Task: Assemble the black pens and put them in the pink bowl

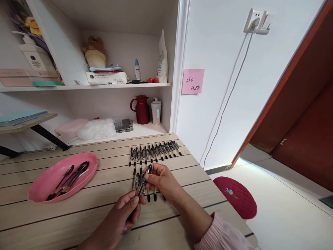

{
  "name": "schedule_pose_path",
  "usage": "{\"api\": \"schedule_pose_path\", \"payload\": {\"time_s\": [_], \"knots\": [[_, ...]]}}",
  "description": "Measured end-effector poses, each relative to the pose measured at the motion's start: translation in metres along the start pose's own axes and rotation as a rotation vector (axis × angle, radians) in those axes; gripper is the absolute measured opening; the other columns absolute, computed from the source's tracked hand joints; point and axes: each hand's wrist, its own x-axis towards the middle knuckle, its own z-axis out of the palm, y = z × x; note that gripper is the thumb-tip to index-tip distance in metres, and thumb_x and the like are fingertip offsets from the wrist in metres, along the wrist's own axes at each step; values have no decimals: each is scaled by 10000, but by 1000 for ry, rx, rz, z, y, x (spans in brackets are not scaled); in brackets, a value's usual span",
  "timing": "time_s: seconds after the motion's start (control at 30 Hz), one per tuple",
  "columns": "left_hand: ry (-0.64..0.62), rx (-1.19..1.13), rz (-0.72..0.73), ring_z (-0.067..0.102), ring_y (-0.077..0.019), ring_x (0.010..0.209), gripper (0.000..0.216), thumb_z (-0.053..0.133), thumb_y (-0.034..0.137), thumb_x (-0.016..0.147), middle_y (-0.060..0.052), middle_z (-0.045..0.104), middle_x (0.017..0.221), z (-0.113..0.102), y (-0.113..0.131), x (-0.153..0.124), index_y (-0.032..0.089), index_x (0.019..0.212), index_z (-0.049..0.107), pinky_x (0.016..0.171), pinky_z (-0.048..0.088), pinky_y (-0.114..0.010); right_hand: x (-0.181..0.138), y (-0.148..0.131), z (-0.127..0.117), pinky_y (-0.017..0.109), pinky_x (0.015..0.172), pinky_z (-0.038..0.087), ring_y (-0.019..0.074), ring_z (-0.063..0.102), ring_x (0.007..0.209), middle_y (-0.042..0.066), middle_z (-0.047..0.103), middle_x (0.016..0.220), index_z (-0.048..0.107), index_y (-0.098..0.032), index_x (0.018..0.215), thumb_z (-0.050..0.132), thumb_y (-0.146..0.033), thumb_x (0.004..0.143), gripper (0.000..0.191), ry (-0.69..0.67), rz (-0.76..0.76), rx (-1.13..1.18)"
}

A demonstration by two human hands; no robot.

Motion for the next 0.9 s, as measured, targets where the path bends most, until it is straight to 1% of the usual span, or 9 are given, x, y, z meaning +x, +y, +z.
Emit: {"api": "schedule_pose_path", "payload": {"time_s": [0.1,0.27,0.4,0.47,0.63,0.77,0.9], "knots": [[5,-7,1,181,-32,384,339,481,487,764,66,405,504,0,-1,0,162,860,498,360,91,-171,-3,3,3,165,425,327,53,458,459,-47,511,529,577,-152,833,673,-347,682,264,-23,-3,4],[0,4,-15,166,-33,364,312,442,453,803,80,395,481,-1,-5,1,176,943,477,346,96,-163,-5,11,7,168,425,308,58,483,462,-41,526,572,549,-163,852,655,-363,706,269,-8,4,40],[5,11,6,136,-28,341,303,433,436,811,95,379,462,0,-5,2,180,969,462,332,110,-161,-7,14,11,184,443,347,80,530,473,-31,549,609,528,-168,866,645,-363,718,271,5,13,86],[6,14,16,134,-28,330,311,429,440,809,99,374,449,0,-5,2,175,969,460,325,114,-163,-8,15,13,185,454,367,75,528,474,-34,543,622,529,-167,860,650,-344,717,258,14,10,102],[-15,14,24,130,-29,297,369,418,482,795,111,356,415,2,-5,1,164,980,457,316,123,-173,-11,12,17,166,455,365,56,491,478,-43,509,591,535,-160,860,630,-307,743,210,-7,4,134],[-14,61,75,158,-35,304,394,410,498,795,110,343,406,2,-7,1,157,984,470,328,146,-175,-13,10,19,167,479,385,53,476,507,-34,515,621,545,-158,848,639,-309,733,212,5,11,132],[-2,117,111,207,-43,358,348,396,453,823,89,363,443,-1,-7,3,156,975,493,357,166,-168,-13,12,21,170,480,383,53,469,517,-34,508,645,547,-164,838,663,-325,706,238,43,8,113]]}}
